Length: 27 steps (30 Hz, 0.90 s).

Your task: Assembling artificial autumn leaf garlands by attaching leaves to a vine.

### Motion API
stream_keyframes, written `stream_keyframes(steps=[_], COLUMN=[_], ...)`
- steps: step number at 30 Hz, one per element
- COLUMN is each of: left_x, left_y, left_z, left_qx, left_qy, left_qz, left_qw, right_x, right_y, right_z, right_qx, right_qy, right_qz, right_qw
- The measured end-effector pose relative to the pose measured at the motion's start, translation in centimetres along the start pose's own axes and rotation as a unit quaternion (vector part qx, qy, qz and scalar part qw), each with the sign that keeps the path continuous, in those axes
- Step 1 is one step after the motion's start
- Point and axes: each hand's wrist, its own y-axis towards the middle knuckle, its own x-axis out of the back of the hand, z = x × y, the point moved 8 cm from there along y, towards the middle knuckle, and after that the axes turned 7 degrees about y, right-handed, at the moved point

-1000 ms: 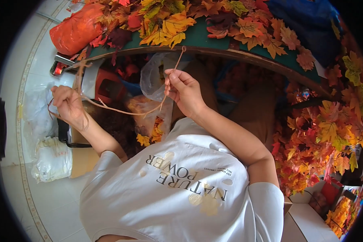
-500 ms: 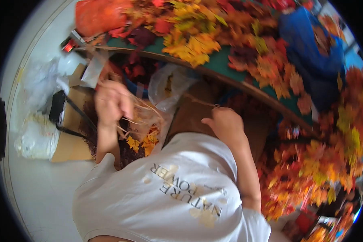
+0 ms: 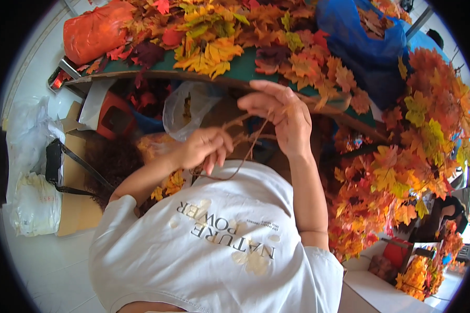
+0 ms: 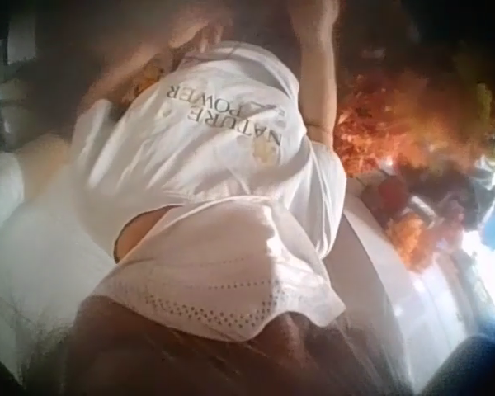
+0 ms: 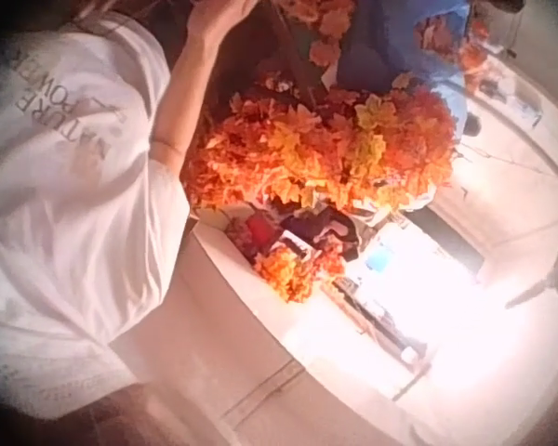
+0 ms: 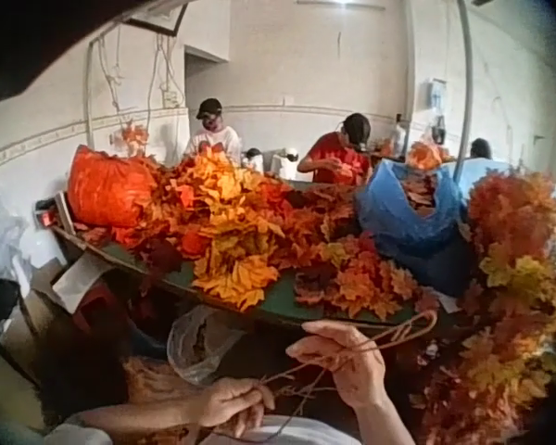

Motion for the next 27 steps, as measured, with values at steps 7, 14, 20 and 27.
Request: stream_keyframes(steps=[7, 14, 20, 27], left_x=[-0.2, 11.1, 12.9, 9.4], left_y=[2.0, -6.5, -13.5, -8.1], left_z=[-2.7, -0.8, 14.0, 5.4], left_qx=[-0.085, -0.024, 0.108, 0.128], left_qy=[-0.109, 0.352, 0.438, 0.448], left_qz=[0.009, -0.158, -0.050, 0.062], left_qw=[0.990, 0.922, 0.891, 0.883], right_x=[0.7, 0.3, -6.5, -8.9], right_y=[-3.2, -8.2, -7.2, -4.8], right_z=[-2.5, 17.4, 16.4, 7.4], right_qx=[-0.051, 0.149, 0.188, 0.222], right_qy=[-0.086, -0.752, -0.975, -0.915], right_qz=[-0.159, -0.232, 0.019, 0.264], right_qw=[0.982, 0.599, 0.119, 0.207])
